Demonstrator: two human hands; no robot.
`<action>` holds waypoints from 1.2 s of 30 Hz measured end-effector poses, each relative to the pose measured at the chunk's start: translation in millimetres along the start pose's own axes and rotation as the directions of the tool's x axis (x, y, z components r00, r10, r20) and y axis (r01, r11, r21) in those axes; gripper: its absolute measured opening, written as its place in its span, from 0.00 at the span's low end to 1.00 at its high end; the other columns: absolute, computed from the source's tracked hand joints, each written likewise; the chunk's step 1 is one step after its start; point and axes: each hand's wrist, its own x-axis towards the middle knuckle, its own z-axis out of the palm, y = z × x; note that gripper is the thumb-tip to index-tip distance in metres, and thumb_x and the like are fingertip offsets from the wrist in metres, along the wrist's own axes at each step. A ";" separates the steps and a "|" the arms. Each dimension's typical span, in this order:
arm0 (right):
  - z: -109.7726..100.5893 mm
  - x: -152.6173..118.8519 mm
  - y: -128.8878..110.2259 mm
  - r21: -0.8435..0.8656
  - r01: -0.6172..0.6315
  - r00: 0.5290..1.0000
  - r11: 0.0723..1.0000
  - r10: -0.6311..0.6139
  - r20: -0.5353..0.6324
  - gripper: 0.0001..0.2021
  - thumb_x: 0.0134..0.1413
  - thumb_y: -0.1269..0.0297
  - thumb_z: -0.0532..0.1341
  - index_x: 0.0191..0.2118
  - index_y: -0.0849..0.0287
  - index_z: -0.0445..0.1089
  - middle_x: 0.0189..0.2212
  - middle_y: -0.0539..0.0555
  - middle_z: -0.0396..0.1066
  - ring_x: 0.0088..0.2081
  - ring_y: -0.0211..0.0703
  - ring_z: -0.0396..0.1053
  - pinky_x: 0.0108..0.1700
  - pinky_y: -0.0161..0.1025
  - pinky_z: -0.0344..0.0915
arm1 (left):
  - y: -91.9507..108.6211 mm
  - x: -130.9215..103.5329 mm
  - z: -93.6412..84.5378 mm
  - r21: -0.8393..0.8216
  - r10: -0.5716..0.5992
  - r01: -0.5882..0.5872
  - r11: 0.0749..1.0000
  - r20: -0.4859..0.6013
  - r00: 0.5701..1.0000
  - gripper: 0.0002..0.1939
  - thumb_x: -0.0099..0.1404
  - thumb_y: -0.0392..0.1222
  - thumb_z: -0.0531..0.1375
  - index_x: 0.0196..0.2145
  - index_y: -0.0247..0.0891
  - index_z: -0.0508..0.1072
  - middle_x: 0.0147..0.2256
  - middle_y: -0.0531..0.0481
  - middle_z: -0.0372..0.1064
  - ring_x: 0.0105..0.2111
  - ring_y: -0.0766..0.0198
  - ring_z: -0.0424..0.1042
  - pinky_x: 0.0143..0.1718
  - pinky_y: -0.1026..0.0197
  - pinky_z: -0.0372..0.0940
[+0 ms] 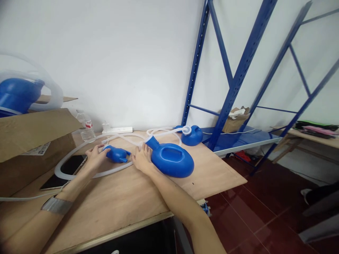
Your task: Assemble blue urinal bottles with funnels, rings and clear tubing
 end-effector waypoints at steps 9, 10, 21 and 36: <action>-15.2 -4.7 -2.8 0.004 0.118 0.993 0.993 -0.118 0.009 0.24 0.62 0.79 0.52 0.60 0.55 0.68 0.59 0.65 0.63 0.53 0.57 0.68 0.52 0.51 0.70 | 30.8 -25.2 -7.1 0.123 0.381 -0.379 0.917 0.007 0.924 0.19 0.63 0.53 0.57 0.45 0.40 0.77 0.58 0.33 0.65 0.65 0.38 0.58 0.67 0.38 0.52; -18.3 -6.0 -5.3 -0.008 0.175 0.985 0.985 -0.175 -0.012 0.23 0.62 0.81 0.51 0.58 0.55 0.68 0.58 0.64 0.64 0.52 0.56 0.68 0.50 0.50 0.71 | 33.0 -27.1 -6.0 0.101 0.432 -0.433 0.896 0.028 0.901 0.17 0.64 0.53 0.57 0.42 0.40 0.77 0.54 0.34 0.70 0.61 0.39 0.62 0.67 0.38 0.53; -52.2 -10.3 -24.9 0.298 0.697 0.710 0.652 -0.570 -0.414 0.14 0.71 0.69 0.54 0.37 0.54 0.75 0.47 0.60 0.75 0.52 0.50 0.71 0.57 0.51 0.71 | 78.4 -37.3 -13.0 -0.658 0.133 0.210 0.723 0.431 0.892 0.33 0.58 0.66 0.67 0.52 0.41 0.72 0.42 0.43 0.77 0.34 0.56 0.76 0.30 0.57 0.71; -127.9 -59.9 115.4 0.084 -0.122 0.978 0.989 0.134 -0.160 0.22 0.72 0.47 0.55 0.54 0.56 0.77 0.53 0.60 0.79 0.55 0.54 0.75 0.57 0.45 0.67 | 137.6 -15.5 87.4 -0.661 0.281 -0.035 0.749 0.269 0.921 0.31 0.62 0.64 0.62 0.51 0.36 0.74 0.44 0.42 0.75 0.39 0.56 0.76 0.31 0.60 0.72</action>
